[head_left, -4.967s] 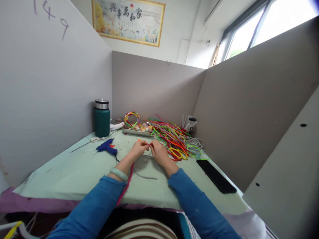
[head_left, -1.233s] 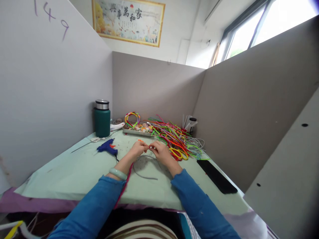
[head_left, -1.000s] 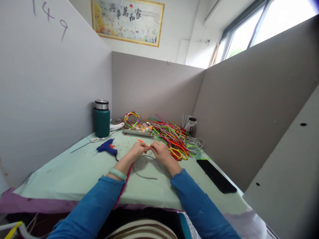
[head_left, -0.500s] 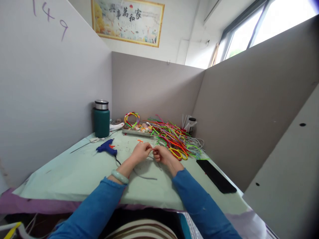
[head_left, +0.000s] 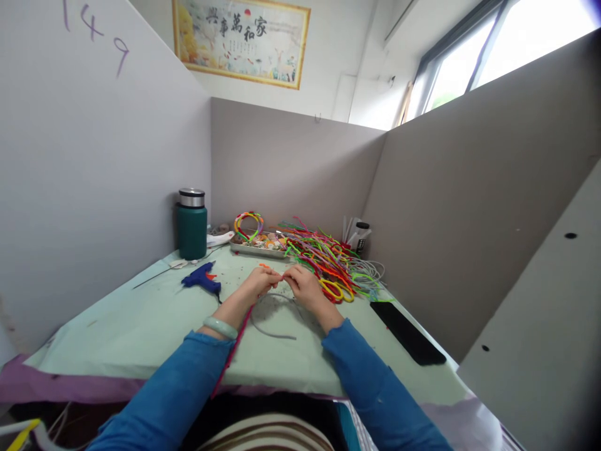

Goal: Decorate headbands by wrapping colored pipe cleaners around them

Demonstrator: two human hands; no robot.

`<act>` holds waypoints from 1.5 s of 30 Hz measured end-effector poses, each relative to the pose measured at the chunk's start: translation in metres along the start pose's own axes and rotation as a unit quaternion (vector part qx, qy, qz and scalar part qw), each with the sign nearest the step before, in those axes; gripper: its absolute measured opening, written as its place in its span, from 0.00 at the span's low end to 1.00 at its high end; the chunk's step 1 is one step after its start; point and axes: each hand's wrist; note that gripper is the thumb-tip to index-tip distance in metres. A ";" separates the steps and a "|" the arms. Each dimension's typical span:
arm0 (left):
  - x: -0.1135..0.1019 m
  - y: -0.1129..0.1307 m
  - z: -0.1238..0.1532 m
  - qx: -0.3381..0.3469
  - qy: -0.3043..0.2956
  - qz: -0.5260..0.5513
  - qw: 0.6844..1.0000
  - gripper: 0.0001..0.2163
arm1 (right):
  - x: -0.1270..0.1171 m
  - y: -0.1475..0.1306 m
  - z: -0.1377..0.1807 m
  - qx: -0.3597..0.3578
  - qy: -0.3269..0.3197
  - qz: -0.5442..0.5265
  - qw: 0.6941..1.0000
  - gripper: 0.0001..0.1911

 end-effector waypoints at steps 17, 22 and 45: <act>0.005 -0.006 -0.003 0.171 0.113 -0.261 0.943 0.06 | 0.002 0.008 -0.009 0.370 -0.102 -0.435 0.815 0.09; 0.002 -0.006 -0.005 0.003 0.050 -0.052 0.997 0.10 | 0.009 0.001 -0.005 0.136 0.063 -0.105 0.983 0.06; 0.004 -0.003 -0.003 0.125 0.045 -0.229 0.964 0.10 | 0.020 0.003 -0.006 0.303 -0.004 -0.262 0.916 0.10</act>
Point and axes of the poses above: each hand's wrist, its own z-axis away from the middle knuckle, its own x-axis out of the palm, y = z × x, and after that the axes turned 5 degrees about -z, right-handed
